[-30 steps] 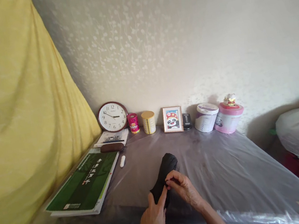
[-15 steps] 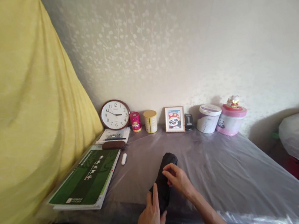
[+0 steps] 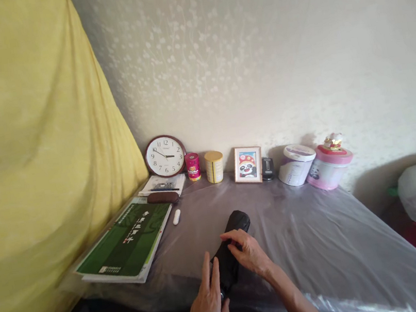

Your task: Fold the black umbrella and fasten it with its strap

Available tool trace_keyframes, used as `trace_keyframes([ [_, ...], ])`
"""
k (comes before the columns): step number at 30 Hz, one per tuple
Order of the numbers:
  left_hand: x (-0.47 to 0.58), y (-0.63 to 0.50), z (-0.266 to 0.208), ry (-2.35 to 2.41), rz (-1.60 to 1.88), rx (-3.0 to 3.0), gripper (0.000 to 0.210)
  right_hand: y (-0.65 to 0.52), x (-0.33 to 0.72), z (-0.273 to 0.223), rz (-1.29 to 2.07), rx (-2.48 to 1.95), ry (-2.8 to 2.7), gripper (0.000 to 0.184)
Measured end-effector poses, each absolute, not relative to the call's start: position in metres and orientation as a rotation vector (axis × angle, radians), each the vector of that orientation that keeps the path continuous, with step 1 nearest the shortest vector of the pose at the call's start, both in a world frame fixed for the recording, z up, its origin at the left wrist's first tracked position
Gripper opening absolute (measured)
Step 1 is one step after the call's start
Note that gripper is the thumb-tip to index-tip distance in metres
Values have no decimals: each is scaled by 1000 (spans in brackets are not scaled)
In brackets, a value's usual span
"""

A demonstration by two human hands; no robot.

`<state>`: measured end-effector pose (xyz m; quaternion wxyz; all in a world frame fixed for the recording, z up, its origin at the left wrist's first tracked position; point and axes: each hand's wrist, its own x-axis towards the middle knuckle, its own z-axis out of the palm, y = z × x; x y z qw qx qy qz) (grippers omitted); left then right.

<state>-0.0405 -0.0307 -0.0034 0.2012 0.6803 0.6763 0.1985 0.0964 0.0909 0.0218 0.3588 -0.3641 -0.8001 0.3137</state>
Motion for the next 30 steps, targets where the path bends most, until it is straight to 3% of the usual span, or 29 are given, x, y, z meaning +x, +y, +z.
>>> trace_keyframes([
  [8, -41, -28, -15, 1831, 552, 1955, 80, 91, 97, 7, 836, -875, -1950, 20],
  [13, -42, -27, -22, 1834, 556, 1984, 77, 87, 109, 6, 1096, -906, -1672, 12],
  [17, -42, -27, -20, 1822, 558, 2002, 76, 81, 141, 12, 1273, -1007, -1553, 17],
  [25, -42, -27, -19, 1838, 515, 1964, 74, 87, 202, -14, 1059, -1259, -1254, 37],
  [30, -45, -27, -16, 1754, 624, 1889, 72, 90, 212, -37, 1013, -1337, -1313, 40],
])
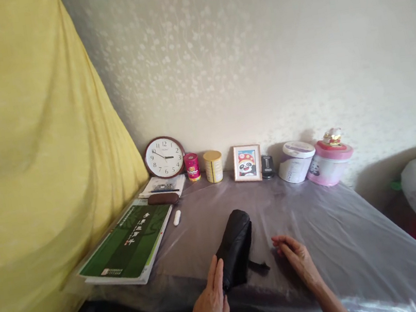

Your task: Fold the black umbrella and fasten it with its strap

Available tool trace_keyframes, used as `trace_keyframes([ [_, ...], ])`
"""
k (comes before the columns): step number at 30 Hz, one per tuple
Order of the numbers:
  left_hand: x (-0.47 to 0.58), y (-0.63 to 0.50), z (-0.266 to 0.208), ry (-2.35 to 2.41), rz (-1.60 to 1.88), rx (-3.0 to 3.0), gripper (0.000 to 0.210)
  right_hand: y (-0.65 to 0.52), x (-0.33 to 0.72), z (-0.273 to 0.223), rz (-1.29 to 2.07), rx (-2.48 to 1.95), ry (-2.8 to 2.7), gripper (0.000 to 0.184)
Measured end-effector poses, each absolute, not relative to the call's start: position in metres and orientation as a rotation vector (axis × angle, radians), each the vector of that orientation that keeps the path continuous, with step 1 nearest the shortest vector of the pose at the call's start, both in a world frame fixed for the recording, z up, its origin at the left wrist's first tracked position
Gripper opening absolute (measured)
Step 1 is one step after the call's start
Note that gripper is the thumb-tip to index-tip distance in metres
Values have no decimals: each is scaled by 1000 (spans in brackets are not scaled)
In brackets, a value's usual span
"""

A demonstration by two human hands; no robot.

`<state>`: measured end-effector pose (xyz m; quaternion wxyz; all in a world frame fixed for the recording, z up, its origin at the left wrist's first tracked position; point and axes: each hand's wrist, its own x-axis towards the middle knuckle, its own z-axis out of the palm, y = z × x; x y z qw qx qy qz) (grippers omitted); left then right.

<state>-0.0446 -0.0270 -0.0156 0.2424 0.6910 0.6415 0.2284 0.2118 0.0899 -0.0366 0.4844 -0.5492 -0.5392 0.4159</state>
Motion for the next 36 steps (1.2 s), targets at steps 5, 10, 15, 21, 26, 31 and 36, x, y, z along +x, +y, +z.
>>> trace_keyframes([
  [5, -53, -22, -8, 1609, 797, 1423, 64, 90, 215, -43, 1000, -1344, -1348, 39],
  [10, -72, -21, -11, 1683, 817, 1124, 60, 89, 215, -44, 982, -1340, -1387, 37],
  [15, -77, -24, -6, 2080, 716, 1809, 50, 90, 215, -42, 990, -1367, -1414, 39],
  [21, -61, -19, 0, 2186, 190, 2028, 90, 90, 214, -38, 952, -1364, -1445, 39],
  [26, -72, -10, -6, 2244, 258, 1946, 95, 87, 213, -34, 916, -1350, -1484, 38],
  [31, -86, -4, 1, 2144, 571, 1718, 85, 90, 215, -39, 897, -1341, -1500, 37],
  [36, -93, -2, 17, 1922, 764, 1527, 74, 91, 216, -40, 893, -1316, -1516, 36],
])
